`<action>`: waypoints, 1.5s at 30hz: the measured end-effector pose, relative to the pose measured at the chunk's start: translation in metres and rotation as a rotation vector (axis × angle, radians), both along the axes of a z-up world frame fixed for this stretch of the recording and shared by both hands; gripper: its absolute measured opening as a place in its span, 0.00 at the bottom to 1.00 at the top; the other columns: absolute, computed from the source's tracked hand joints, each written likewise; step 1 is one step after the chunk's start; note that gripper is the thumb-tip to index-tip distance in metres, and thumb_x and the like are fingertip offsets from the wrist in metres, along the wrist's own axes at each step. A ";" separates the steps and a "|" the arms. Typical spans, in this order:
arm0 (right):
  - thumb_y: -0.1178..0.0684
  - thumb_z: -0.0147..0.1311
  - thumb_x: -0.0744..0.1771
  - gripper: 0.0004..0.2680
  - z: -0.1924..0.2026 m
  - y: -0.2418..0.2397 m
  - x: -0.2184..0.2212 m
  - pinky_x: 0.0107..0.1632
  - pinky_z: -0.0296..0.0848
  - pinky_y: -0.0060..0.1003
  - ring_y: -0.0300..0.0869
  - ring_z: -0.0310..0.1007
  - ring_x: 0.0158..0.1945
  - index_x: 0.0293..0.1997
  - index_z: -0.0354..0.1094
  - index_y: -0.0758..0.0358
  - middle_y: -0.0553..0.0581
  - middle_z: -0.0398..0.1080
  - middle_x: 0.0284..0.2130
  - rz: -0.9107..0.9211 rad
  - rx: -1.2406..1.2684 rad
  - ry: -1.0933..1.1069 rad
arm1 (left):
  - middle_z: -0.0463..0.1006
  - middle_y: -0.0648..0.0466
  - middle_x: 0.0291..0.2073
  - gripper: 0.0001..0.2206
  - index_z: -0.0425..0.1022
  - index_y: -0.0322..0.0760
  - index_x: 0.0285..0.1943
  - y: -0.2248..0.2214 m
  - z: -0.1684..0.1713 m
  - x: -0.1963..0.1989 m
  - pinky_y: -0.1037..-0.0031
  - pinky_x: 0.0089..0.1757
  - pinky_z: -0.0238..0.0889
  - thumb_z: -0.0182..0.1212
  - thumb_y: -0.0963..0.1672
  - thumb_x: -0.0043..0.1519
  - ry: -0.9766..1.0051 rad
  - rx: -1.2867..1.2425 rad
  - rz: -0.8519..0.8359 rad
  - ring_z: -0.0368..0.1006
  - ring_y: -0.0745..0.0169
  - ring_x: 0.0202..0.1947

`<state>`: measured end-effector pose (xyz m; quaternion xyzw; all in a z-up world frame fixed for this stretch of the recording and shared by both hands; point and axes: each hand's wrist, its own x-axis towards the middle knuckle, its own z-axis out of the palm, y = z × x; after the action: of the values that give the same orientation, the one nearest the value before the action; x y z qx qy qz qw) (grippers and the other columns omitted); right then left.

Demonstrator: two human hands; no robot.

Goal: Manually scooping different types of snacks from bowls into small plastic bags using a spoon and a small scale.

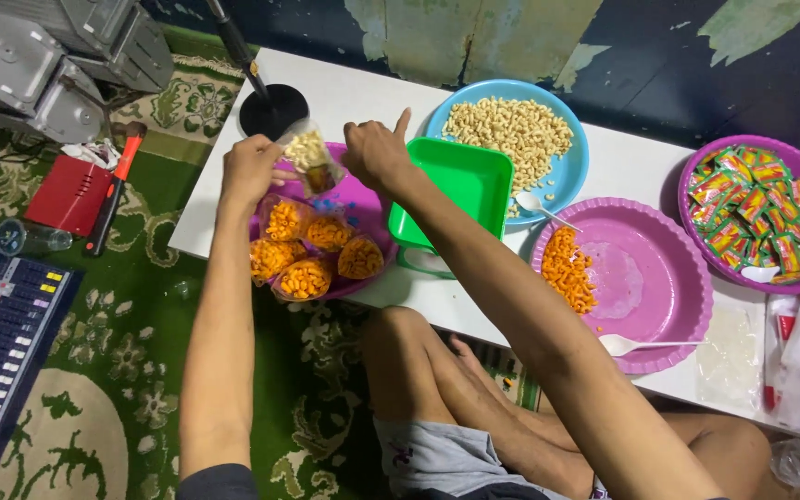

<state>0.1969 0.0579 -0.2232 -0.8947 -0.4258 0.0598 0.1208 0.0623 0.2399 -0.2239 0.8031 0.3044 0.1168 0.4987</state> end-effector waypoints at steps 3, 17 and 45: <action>0.49 0.57 0.67 0.17 -0.041 0.027 0.015 0.54 0.69 0.73 0.58 0.79 0.50 0.62 0.64 0.61 0.64 0.76 0.44 0.091 0.031 0.119 | 0.77 0.45 0.31 0.08 0.73 0.30 0.34 0.005 0.011 -0.020 0.81 0.31 0.77 0.51 0.42 0.60 -0.038 -0.144 0.066 0.82 0.52 0.30; 0.54 0.48 0.67 0.20 -0.081 0.059 -0.038 0.62 0.71 0.65 0.68 0.74 0.57 0.67 0.59 0.69 0.79 0.73 0.49 -0.003 0.278 0.545 | 0.71 0.43 0.40 0.07 0.69 0.30 0.40 0.052 -0.069 -0.039 0.73 0.37 0.79 0.51 0.42 0.61 -0.092 -0.381 0.285 0.82 0.42 0.37; 0.44 0.57 0.66 0.18 -0.099 0.050 -0.006 0.60 0.75 0.52 0.59 0.76 0.57 0.58 0.71 0.63 0.71 0.75 0.49 -0.041 0.299 0.523 | 0.81 0.35 0.38 0.13 0.77 0.25 0.39 0.066 -0.074 -0.048 0.71 0.29 0.79 0.51 0.43 0.60 0.044 0.022 0.384 0.81 0.49 0.27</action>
<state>0.1913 0.1078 -0.3220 -0.8297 -0.3662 0.2223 0.3578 0.0139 0.3058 -0.2980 0.7379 0.4618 0.1956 0.4516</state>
